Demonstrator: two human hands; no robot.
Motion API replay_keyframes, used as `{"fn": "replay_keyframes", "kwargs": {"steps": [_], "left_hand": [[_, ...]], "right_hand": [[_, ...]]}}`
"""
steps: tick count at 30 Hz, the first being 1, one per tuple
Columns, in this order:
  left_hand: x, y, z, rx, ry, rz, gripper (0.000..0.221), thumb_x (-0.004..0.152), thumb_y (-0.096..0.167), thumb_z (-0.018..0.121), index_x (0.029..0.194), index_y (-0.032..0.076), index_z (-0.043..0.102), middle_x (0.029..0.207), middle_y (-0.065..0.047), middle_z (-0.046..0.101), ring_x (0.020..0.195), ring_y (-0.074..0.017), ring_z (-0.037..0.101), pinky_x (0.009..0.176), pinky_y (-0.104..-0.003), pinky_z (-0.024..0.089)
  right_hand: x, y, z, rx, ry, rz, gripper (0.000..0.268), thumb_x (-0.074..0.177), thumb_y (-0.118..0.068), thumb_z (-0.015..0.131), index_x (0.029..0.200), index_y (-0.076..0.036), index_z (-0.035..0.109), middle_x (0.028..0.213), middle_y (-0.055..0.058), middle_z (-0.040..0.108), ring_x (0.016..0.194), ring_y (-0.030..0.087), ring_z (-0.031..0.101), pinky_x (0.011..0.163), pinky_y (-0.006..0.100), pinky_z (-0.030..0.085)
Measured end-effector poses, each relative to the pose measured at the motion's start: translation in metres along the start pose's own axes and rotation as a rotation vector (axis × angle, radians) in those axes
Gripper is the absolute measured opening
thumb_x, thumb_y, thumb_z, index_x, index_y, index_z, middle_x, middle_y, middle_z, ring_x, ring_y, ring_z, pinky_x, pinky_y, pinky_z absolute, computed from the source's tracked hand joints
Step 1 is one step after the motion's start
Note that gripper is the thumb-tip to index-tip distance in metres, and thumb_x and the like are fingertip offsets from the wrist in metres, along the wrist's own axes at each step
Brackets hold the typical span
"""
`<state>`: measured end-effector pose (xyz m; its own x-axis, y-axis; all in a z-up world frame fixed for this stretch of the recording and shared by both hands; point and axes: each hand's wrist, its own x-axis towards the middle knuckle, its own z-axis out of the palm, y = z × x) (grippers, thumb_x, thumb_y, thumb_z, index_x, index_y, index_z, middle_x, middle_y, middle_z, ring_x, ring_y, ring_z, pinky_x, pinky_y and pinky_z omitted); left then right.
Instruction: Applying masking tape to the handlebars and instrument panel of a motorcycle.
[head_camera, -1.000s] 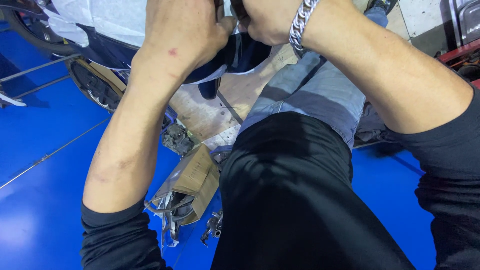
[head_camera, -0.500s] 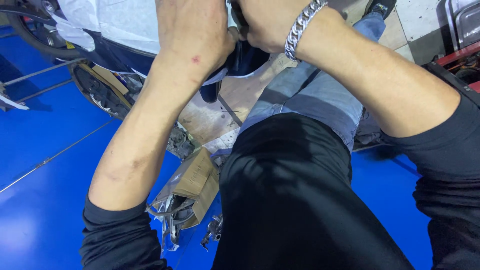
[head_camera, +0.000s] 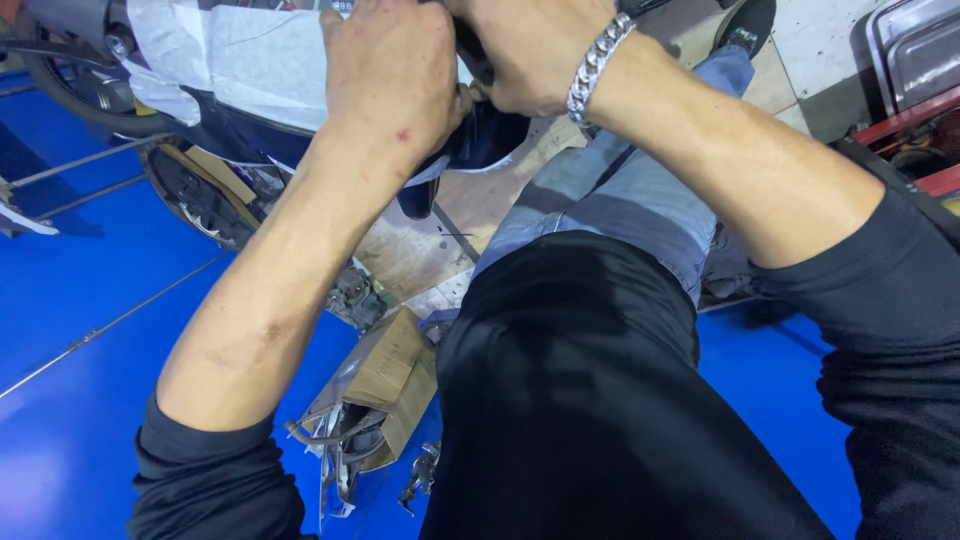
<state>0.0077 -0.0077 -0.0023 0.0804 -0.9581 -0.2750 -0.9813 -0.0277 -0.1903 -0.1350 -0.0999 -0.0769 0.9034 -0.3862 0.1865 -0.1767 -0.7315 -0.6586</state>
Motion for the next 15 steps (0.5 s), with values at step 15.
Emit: {"fn": "replay_keyframes", "kwargs": {"steps": [15], "left_hand": [[0.024, -0.014, 0.024, -0.231, -0.206, -0.087, 0.095, 0.053, 0.043, 0.092, 0.130, 0.000, 0.055, 0.126, -0.026, 0.059, 0.120, -0.0478, 0.047, 0.101, -0.070, 0.017]], "right_hand": [[0.012, 0.012, -0.008, -0.048, -0.109, 0.034, 0.053, 0.060, -0.037, 0.091, 0.103, -0.010, 0.075, 0.090, 0.009, 0.074, 0.066, 0.033, 0.069, 0.058, 0.043, 0.057]]}}
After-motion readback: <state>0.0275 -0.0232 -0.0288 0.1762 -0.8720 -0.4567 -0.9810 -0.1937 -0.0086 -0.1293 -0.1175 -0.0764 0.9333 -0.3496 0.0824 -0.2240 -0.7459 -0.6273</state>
